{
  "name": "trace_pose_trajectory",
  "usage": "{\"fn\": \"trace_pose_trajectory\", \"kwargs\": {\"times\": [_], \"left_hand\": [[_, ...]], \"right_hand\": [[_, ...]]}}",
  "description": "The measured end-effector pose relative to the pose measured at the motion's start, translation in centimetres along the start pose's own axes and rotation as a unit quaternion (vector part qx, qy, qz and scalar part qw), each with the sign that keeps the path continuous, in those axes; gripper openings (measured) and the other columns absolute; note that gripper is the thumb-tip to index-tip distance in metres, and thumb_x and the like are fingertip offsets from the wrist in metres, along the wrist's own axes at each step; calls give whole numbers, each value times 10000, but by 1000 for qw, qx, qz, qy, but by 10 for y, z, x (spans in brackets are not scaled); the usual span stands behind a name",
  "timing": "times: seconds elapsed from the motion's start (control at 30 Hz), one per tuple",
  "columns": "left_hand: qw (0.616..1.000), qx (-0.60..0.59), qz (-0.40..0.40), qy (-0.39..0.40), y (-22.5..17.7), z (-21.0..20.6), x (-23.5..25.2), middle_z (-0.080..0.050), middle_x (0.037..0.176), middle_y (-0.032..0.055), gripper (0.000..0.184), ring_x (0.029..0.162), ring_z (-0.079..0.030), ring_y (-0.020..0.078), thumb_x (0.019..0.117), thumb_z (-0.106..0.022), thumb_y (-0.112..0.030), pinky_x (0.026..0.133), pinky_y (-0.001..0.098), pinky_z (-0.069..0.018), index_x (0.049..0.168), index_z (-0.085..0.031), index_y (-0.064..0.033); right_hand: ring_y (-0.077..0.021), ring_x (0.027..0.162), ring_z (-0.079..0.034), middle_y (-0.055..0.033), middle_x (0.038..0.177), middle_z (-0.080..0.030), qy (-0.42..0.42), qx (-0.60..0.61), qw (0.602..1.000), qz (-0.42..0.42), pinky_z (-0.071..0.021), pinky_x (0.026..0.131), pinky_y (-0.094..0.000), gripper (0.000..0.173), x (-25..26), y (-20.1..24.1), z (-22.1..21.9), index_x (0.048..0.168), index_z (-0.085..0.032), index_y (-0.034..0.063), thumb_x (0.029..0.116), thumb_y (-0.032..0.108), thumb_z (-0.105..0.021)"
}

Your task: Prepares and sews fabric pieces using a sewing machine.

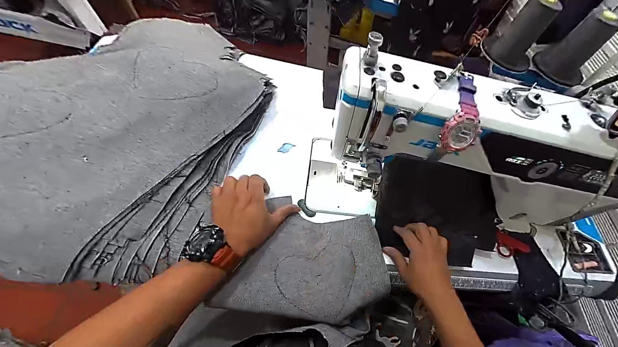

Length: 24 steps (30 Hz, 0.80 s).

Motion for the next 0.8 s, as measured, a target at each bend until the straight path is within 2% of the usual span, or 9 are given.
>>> {"fn": "trace_pose_trajectory", "kwargs": {"times": [0.1,0.2,0.3,0.4,0.5,0.57,0.63,0.7,0.8], "left_hand": [[990,25,-93,100,-9,8,-12,-682,815,194,487,888,-678,432,972,-662,-478,751,620,-532,820,-679,-15],[924,-63,-343,156,-18,11,-62,-690,770,131,152,759,-705,353,900,-653,-119,640,556,-568,785,-710,-37],[845,-119,-521,21,-34,20,-99,-548,632,25,463,544,-590,193,1064,-467,-438,463,357,-489,754,-591,-117],[915,-129,-378,-59,-31,46,-88,-685,808,82,502,616,-663,211,1061,-429,-481,488,383,-535,1046,-729,-79],[965,-55,-256,20,-11,33,-66,-698,1272,109,343,763,-735,308,1053,-528,-325,573,513,-588,1263,-716,-130],[969,-40,-237,50,1,14,-68,-660,1374,89,331,813,-744,320,1053,-542,-302,617,537,-598,1311,-711,-181],[977,-16,-209,40,1,10,-78,-671,1349,82,353,798,-742,299,1059,-532,-361,604,510,-600,1302,-718,-186],[985,0,-172,23,-3,11,-88,-684,1298,89,351,719,-724,280,1053,-536,-385,548,485,-583,1237,-748,-173],[987,-36,-153,-9,-7,9,-91,-657,1330,98,236,629,-696,271,1007,-617,-296,490,480,-557,1125,-746,-137]], "right_hand": [[-376,900,-673,-180,928,-683,-101,20,993,55,-548,793,-541,147,-8,-9,-26,969,-742,16,955,149,-681],[-351,898,-693,-172,921,-689,-72,47,995,46,-583,795,-517,143,-1,16,-25,952,-731,3,941,144,-707],[-310,879,-705,-133,906,-695,-3,60,994,90,-598,746,-490,159,1,72,-23,924,-741,40,944,194,-709],[-279,1001,-664,-81,1021,-706,43,131,965,223,-534,819,-479,99,-6,117,-41,968,-766,91,944,119,-674],[-352,967,-692,-143,963,-735,9,212,919,332,-528,762,-528,113,-4,131,-72,863,-750,14,872,-46,-654],[-375,984,-726,-168,966,-769,9,277,892,356,-554,809,-546,122,2,121,-74,880,-773,-15,880,-37,-653],[-303,1029,-742,-130,999,-778,-26,222,939,261,-598,898,-491,134,1,98,-54,891,-777,16,923,116,-693],[-314,1081,-690,-145,1118,-720,-15,89,995,53,-566,924,-508,290,-10,70,-18,1083,-739,36,970,300,-694],[-454,1022,-646,-266,1115,-637,11,22,991,-133,-547,834,-616,661,-14,47,-2,1219,-673,-22,838,498,-818]]}}
Point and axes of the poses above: each hand's wrist, its own x-axis towards the middle knuckle, its own z-axis out of the back of the hand, y = z × x, the point moved 1 cm from there along x, towards the middle knuckle
